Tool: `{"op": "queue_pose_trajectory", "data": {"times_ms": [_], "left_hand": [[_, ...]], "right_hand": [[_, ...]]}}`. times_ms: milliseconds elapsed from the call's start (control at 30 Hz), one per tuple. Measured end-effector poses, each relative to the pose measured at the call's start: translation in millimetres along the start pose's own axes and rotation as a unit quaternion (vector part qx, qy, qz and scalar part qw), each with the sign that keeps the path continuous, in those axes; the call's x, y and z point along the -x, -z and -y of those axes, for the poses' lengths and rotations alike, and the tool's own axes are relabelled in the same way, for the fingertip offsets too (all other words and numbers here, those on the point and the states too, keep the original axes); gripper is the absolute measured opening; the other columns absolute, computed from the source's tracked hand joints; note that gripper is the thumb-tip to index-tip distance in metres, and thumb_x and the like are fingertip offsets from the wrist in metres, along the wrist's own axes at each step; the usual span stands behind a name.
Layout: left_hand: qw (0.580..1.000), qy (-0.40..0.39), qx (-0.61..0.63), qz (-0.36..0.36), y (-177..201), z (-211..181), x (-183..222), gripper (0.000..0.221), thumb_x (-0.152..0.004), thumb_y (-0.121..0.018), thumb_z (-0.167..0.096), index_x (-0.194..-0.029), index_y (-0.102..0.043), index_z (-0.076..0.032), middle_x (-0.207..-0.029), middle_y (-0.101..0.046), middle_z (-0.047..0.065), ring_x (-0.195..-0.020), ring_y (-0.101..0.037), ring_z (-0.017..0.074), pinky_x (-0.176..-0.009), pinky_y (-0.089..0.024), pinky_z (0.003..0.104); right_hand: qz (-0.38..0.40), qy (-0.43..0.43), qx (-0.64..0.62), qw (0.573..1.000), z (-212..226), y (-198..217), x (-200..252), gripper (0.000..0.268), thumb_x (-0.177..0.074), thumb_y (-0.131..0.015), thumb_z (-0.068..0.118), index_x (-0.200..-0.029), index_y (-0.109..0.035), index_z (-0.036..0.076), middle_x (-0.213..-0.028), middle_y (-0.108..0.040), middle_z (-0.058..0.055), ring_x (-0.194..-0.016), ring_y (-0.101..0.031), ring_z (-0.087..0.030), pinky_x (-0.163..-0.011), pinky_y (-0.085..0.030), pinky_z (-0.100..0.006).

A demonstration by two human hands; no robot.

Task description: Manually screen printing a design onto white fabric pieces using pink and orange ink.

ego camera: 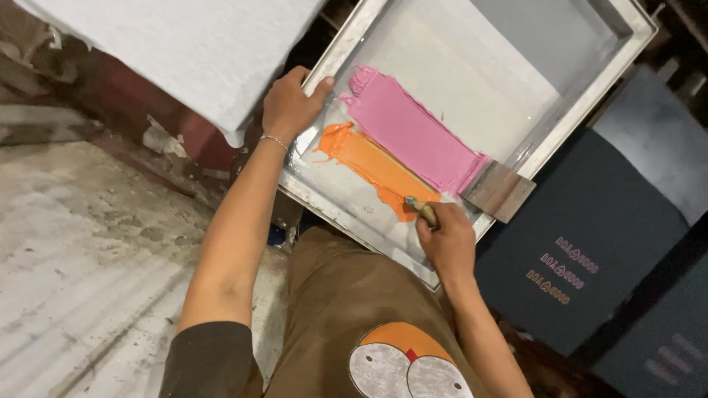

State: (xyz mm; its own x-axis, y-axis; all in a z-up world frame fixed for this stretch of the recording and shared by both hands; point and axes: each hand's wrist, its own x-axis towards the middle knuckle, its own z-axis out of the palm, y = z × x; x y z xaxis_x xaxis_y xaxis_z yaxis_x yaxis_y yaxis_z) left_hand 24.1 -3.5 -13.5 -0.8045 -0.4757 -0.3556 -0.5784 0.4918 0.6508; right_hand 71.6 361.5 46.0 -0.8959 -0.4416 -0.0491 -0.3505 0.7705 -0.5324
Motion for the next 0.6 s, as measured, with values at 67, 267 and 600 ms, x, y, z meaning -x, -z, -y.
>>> {"op": "queue_pose_trajectory", "data": {"times_ms": [67, 267, 600], "left_hand": [[1.0, 0.011, 0.011, -0.004, -3, 3, -6, 0.061, -0.092, -0.052, -0.068, -0.108, -0.064, -0.01, -0.093, -0.073, 0.01, -0.085, -0.069, 0.0355, -0.068, -0.049, 0.051], [0.999, 0.03, 0.011, -0.009, -1, -1, -7, 0.045, -0.09, -0.058, -0.061, -0.101, -0.066, -0.017, -0.091, -0.076, 0.007, -0.082, -0.072, 0.0346, -0.064, -0.052, 0.05], [1.0, 0.013, 0.007, -0.007, -12, 9, -15, 0.066, -0.089, -0.057, -0.069, -0.116, -0.064, -0.009, -0.091, -0.075, 0.01, -0.083, -0.071, 0.0354, -0.067, -0.053, 0.049]], "right_hand": [[0.005, 0.036, 0.021, 0.999, 1, -7, 0, 0.012, -0.084, -0.069, 0.007, -0.096, -0.073, 0.009, -0.083, -0.063, -0.008, -0.067, -0.059, -0.027, -0.059, -0.046, -0.042], [0.135, 0.042, 0.022, 0.99, 7, 2, -19, 0.032, -0.086, -0.073, 0.014, -0.07, -0.045, 0.008, -0.067, -0.049, -0.005, -0.057, -0.043, -0.023, -0.056, -0.036, -0.04], [0.187, 0.406, 0.092, 0.89, 81, -26, -146, 0.03, -0.091, -0.059, -0.006, -0.113, -0.07, 0.011, -0.111, -0.068, -0.004, -0.082, -0.067, -0.028, -0.046, -0.052, -0.042]]}}
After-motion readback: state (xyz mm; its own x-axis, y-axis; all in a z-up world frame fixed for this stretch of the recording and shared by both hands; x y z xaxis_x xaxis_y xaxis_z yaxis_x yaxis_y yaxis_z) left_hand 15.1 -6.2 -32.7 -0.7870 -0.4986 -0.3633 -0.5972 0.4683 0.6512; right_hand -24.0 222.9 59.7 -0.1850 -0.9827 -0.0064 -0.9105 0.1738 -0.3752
